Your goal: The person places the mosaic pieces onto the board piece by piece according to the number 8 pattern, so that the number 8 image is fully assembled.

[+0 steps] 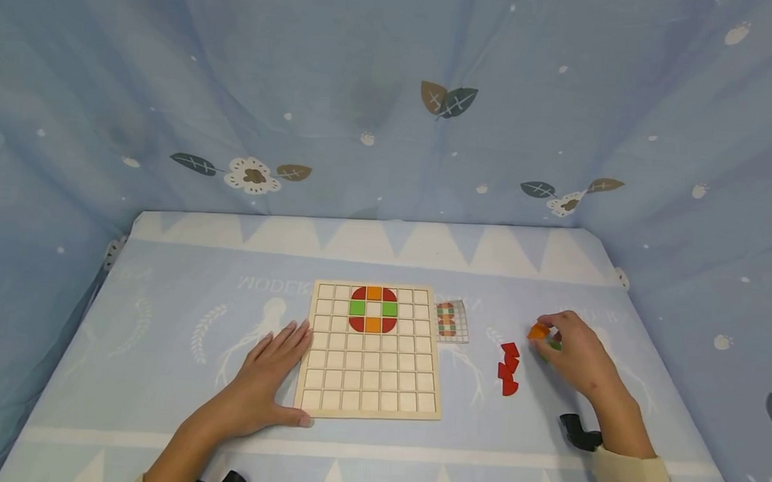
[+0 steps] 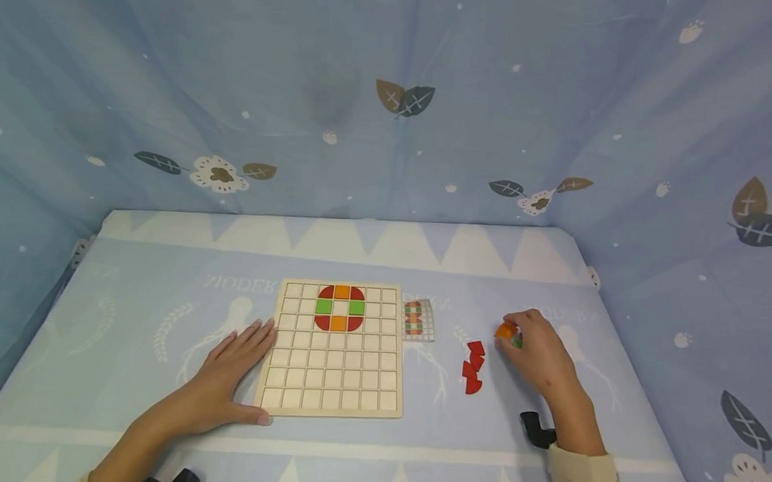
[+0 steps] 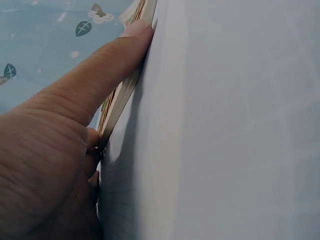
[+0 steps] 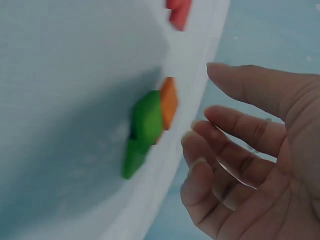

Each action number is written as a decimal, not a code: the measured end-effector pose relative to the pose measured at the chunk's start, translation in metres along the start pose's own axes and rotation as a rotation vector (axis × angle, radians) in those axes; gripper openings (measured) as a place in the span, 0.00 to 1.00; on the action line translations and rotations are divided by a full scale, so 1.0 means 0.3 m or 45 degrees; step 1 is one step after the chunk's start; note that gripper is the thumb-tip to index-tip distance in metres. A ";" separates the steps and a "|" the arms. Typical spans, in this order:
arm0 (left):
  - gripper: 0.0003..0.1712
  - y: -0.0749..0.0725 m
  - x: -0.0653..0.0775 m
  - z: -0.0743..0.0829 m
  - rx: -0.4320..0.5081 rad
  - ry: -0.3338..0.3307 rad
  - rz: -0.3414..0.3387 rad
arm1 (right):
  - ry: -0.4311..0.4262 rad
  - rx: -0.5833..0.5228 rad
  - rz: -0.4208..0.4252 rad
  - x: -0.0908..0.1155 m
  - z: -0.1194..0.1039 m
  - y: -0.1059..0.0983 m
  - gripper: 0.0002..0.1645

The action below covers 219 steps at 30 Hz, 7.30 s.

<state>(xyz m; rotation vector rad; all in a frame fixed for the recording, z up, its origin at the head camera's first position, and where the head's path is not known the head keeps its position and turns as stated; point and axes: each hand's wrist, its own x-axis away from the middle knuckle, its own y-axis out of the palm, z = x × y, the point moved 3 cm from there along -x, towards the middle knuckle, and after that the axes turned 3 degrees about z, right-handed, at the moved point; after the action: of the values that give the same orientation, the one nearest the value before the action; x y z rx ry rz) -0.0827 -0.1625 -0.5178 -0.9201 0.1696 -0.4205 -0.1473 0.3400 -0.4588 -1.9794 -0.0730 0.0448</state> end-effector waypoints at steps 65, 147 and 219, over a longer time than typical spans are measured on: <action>0.77 0.002 0.006 -0.002 0.018 0.022 0.000 | -0.172 -0.199 -0.003 -0.006 -0.239 0.108 0.04; 0.77 0.005 0.008 -0.008 0.032 0.030 0.016 | -0.424 -0.075 -0.044 0.011 -0.404 0.174 0.06; 0.77 0.011 0.003 -0.011 0.004 0.019 0.006 | 0.196 -0.063 -0.093 0.166 -0.129 0.149 0.16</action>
<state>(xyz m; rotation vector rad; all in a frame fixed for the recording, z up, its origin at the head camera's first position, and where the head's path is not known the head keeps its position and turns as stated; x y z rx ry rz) -0.0819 -0.1636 -0.5225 -0.9139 0.1845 -0.4232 -0.0937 0.2904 -0.4842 -2.0216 -0.0465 -0.1582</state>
